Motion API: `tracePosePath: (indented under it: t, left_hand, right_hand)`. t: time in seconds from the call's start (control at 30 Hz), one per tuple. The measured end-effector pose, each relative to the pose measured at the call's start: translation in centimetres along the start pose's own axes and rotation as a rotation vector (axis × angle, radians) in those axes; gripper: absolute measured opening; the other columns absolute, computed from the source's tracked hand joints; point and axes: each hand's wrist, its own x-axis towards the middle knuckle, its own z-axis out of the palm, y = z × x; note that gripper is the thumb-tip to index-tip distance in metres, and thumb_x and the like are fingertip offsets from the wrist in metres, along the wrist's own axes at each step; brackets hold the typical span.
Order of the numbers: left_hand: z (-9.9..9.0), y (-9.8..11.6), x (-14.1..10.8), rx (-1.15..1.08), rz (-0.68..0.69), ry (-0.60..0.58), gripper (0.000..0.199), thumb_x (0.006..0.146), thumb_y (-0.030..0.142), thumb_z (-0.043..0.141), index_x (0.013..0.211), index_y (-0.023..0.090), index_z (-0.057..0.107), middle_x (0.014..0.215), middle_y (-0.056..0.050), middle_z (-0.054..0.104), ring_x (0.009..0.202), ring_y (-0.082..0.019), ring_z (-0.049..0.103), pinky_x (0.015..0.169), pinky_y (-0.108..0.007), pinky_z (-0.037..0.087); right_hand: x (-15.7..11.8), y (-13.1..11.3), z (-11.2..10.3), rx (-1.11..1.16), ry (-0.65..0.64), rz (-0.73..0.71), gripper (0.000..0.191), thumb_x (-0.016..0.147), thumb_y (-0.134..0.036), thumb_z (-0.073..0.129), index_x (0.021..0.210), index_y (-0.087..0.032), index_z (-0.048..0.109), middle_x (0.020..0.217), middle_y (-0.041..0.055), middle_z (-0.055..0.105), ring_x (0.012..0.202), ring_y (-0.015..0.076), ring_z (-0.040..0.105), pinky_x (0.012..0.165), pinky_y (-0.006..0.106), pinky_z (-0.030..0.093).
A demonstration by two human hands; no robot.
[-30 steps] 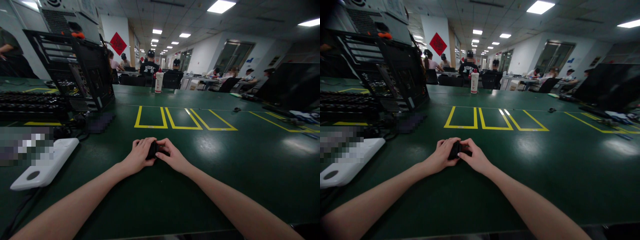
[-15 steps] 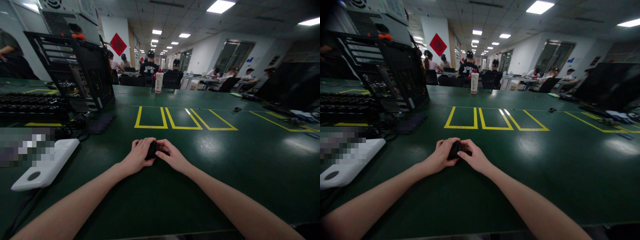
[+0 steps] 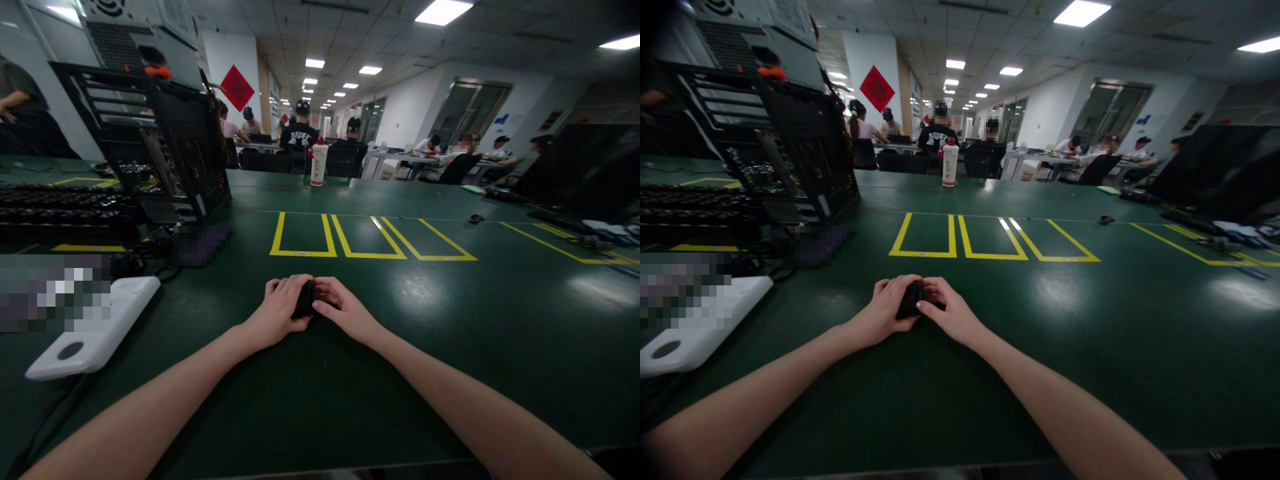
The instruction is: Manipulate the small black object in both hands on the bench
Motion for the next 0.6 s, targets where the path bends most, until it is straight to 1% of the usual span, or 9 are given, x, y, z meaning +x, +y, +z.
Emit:
tracePosePath:
  t: [0.17, 0.23, 0.4, 0.6]
  left_hand:
    - [0.23, -0.16, 0.0, 0.032, 0.002, 0.007, 0.063, 0.069, 0.022, 0.06, 0.122, 0.023, 0.025, 0.118, -0.007, 0.045, 0.107, -0.025, 0.043, 0.092, -0.044, 0.024]
    - [0.33, -0.23, -0.01, 0.037, 0.007, 0.009, 0.063, 0.069, 0.021, 0.06, 0.122, 0.023, 0.025, 0.119, -0.008, 0.045, 0.107, -0.025, 0.043, 0.092, -0.043, 0.024]
    - [0.47, -0.33, 0.01, 0.037, 0.003, 0.014, 0.062, 0.07, 0.023, 0.06, 0.122, 0.023, 0.025, 0.119, -0.007, 0.045, 0.106, -0.024, 0.044, 0.092, -0.043, 0.024]
    - [0.26, -0.17, 0.02, 0.018, 0.0, 0.008, 0.061, 0.07, 0.024, 0.059, 0.121, 0.023, 0.026, 0.116, -0.006, 0.046, 0.105, -0.024, 0.045, 0.092, -0.043, 0.025]
  right_hand:
    - [-0.18, -0.17, -0.12, 0.05, -0.055, 0.003, 0.033, 0.075, -0.016, 0.058, 0.105, -0.023, 0.045, 0.108, 0.0021, 0.048, 0.104, 0.0173, 0.052, 0.091, 0.037, 0.042]
    - [-0.24, -0.25, -0.09, 0.052, -0.053, 0.006, 0.033, 0.075, -0.016, 0.059, 0.104, -0.023, 0.045, 0.107, 0.0015, 0.048, 0.105, 0.0176, 0.052, 0.091, 0.037, 0.042]
    - [-0.13, -0.19, 0.08, 0.053, -0.019, 0.015, 0.024, 0.079, -0.022, 0.055, 0.101, -0.022, 0.047, 0.103, 0.002, 0.049, 0.101, 0.0177, 0.054, 0.087, 0.037, 0.045]
    - [-0.09, -0.31, 0.06, -0.005, -0.01, 0.013, 0.033, 0.078, -0.018, 0.054, 0.11, -0.023, 0.043, 0.109, 0.0034, 0.049, 0.106, 0.0169, 0.049, 0.094, 0.038, 0.04]
